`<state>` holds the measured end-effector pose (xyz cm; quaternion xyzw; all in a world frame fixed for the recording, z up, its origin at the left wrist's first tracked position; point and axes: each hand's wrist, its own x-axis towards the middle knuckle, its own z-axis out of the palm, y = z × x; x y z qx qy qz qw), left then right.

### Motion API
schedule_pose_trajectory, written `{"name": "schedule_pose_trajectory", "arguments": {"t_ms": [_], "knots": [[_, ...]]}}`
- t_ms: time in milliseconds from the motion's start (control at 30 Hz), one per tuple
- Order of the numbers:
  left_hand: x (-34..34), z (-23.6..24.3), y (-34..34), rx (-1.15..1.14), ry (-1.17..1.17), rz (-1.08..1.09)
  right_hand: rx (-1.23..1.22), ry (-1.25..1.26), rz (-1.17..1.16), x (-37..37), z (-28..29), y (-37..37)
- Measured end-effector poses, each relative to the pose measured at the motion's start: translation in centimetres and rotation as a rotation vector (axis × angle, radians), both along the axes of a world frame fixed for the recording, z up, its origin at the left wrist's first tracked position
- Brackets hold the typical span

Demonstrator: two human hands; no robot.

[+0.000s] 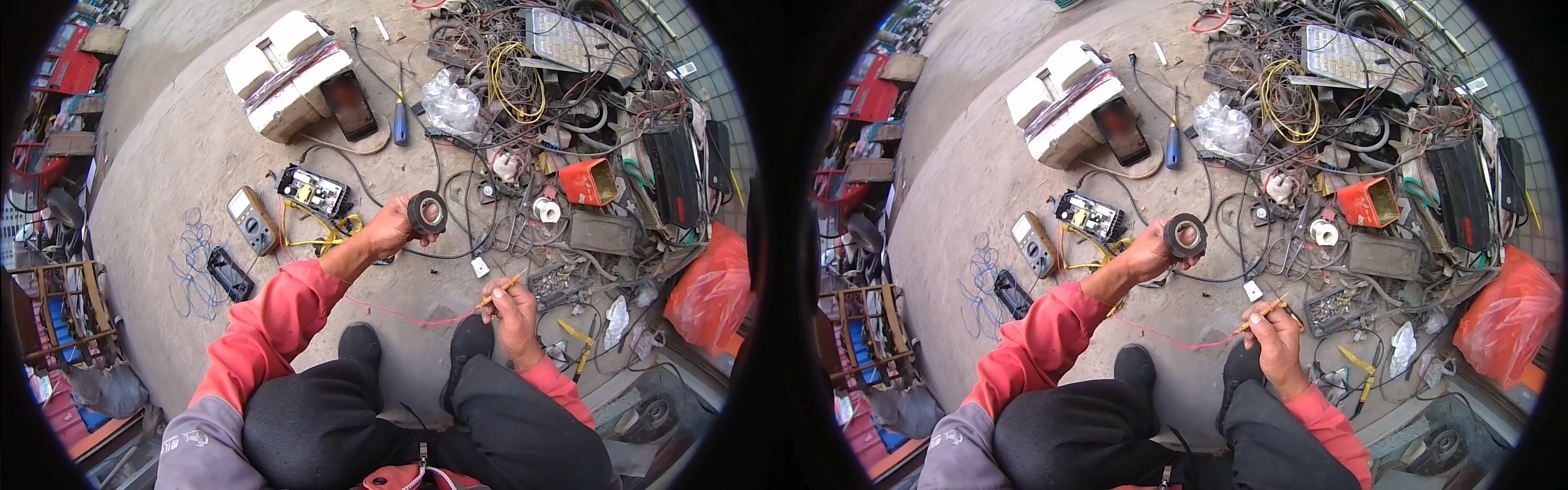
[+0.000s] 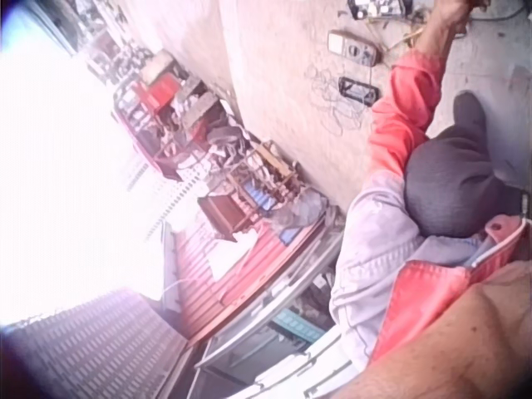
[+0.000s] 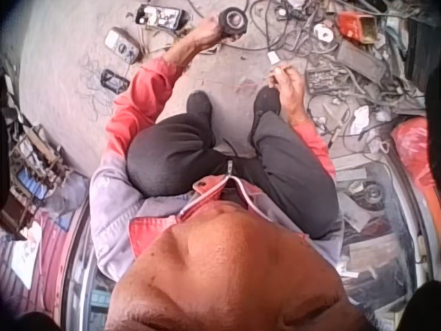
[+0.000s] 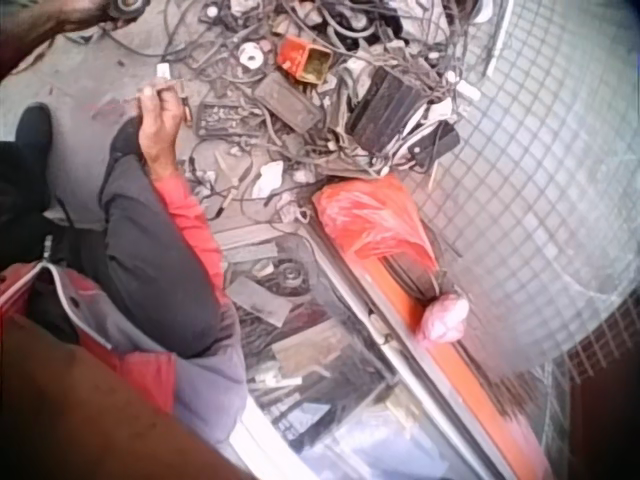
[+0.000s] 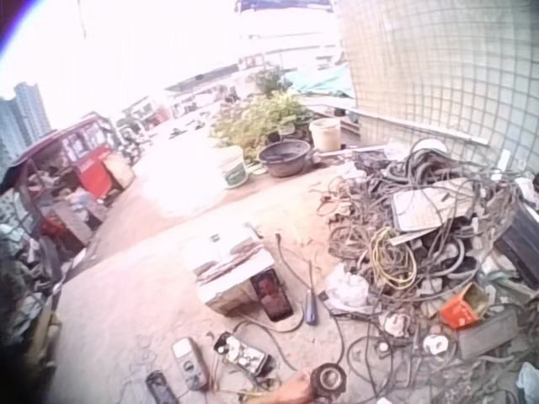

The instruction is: The person sits on the floor and uses a soldering iron to join two wires. After soldering, they wrap the connection with electrical tape. The workspace is cluttered with various electronic components and tools.

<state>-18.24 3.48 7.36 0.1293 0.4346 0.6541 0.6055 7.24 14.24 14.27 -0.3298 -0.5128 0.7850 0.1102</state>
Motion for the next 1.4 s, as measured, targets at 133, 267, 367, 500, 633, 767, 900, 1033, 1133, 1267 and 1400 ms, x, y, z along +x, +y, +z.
{"name": "schedule_pose_trajectory", "arguments": {"t_ms": [133,267,367,500,633,767,900,1033,1133,1267,1400], "knots": [[0.7,0.9,-1.2,0.047,-0.048,-0.021,0.275,0.155,0.194,-2.0,1.9,0.2],[1.3,2.0,-1.6,0.032,0.092,-0.003,0.700,0.259,0.363,-4.4,4.4,-0.5],[3.2,2.6,-1.8,-0.037,0.086,-0.005,0.860,0.285,0.518,-5.5,4.9,-1.3],[5.1,3.9,-2.2,-0.053,0.148,-0.048,0.933,0.287,0.558,-5.9,4.0,-1.8],[5.4,3.9,-3.1,-0.137,0.245,-0.008,0.786,0.232,0.520,-5.5,3.3,-2.0],[5.1,4.4,-3.4,-0.121,0.217,0.092,0.813,0.054,0.497,-3.8,0.9,-1.4],[5.0,4.4,-3.0,-0.197,0.314,0.134,0.833,0.127,0.438,-4.2,2.8,-1.3],[5.7,3.6,-2.8,-0.258,0.436,0.127,0.816,0.229,0.489,-4.2,2.6,-2.2],[5.8,3.1,-2.8,-0.267,0.440,0.169,0.825,0.178,0.556,-3.7,2.4,-2.9],[5.0,4.5,-2.8,-0.284,0.360,0.228,0.871,0.071,0.579,-2.7,1.1,-3.3],[5.0,4.0,-2.9,-0.345,0.512,0.204,0.898,0.169,0.488,-3.4,1.8,-2.8]]}}
